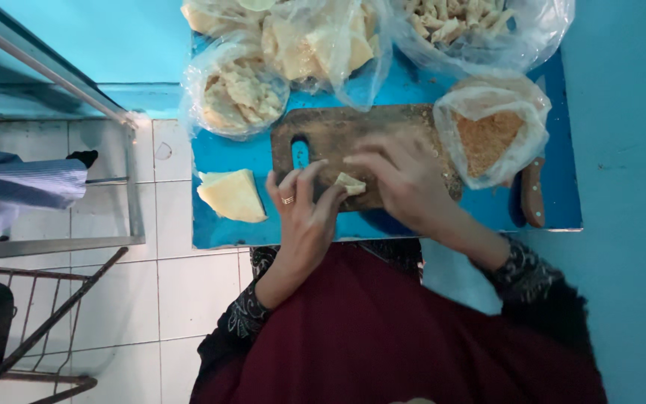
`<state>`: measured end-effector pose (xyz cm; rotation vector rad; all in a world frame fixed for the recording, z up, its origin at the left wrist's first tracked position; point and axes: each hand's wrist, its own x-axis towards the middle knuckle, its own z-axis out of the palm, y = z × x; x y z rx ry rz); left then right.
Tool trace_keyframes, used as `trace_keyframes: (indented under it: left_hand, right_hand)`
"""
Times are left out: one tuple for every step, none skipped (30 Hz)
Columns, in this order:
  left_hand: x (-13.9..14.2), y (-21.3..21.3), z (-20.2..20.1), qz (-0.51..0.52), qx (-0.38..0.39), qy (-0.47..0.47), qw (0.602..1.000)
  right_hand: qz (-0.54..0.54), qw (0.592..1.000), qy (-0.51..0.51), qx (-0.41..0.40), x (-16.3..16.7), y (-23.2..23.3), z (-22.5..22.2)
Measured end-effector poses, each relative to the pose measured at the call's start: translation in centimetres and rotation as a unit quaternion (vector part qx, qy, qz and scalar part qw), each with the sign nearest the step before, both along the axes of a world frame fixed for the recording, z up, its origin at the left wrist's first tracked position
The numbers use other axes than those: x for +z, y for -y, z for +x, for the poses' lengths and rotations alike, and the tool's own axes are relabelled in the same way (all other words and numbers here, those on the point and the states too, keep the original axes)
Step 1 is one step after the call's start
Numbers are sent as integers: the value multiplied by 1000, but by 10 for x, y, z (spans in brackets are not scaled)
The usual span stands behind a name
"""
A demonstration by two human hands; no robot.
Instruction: The person sits on the floor at a low table, cuts a round dough sheet into triangular pieces with a knife on a cutting board, then folds each triangle by hand and places the folded pieces into plastic bags with other dough pieces.
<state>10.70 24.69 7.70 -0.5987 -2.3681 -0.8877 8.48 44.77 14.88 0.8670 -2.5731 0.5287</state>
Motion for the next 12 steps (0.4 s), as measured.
trace_keyframes:
  left_hand:
    - [0,0,-1,7,-3,5,1000]
    - [0,0,-2,13,-6,11,1000]
    - [0,0,-2,13,-6,14,1000]
    - [0,0,-3,14,-6,16,1000]
    - [-1,-1,-3,13,-10,20,1000]
    - [-1,-2,-3,3,-11,21,1000]
    - [0,-3,-5,-6,-9,21,1000]
    - [2,-4,-5,-16,-6,21,1000]
    - [4,-4,-5,-26,-5,26,999]
    - [8,-5,-5,-35,-3,30,999]
    - [13,-7,-7,-45,-2,32,998]
    - [18,-7,-10,-46,0,29,999]
  right_hand:
    - [-15,1000,2,14,-3,0,6]
    - [-31,999,4,28,-7,0,12]
    - [-46,998,7,42,-13,1,15]
    - [-48,998,-8,27,-20,2,15]
    - [-51,998,-22,8,-27,3,16]
    - [-53,998,-34,-10,-34,3,18]
    - [-43,998,-38,-31,-39,3,19]
    - [-33,997,-43,-51,-44,4,19]
    - [-24,996,-48,-70,-47,5,19]
    - [-12,996,-51,-78,-49,5,22]
    - [1,995,-55,-86,-49,5,25]
    - [14,994,-60,-95,-49,5,27]
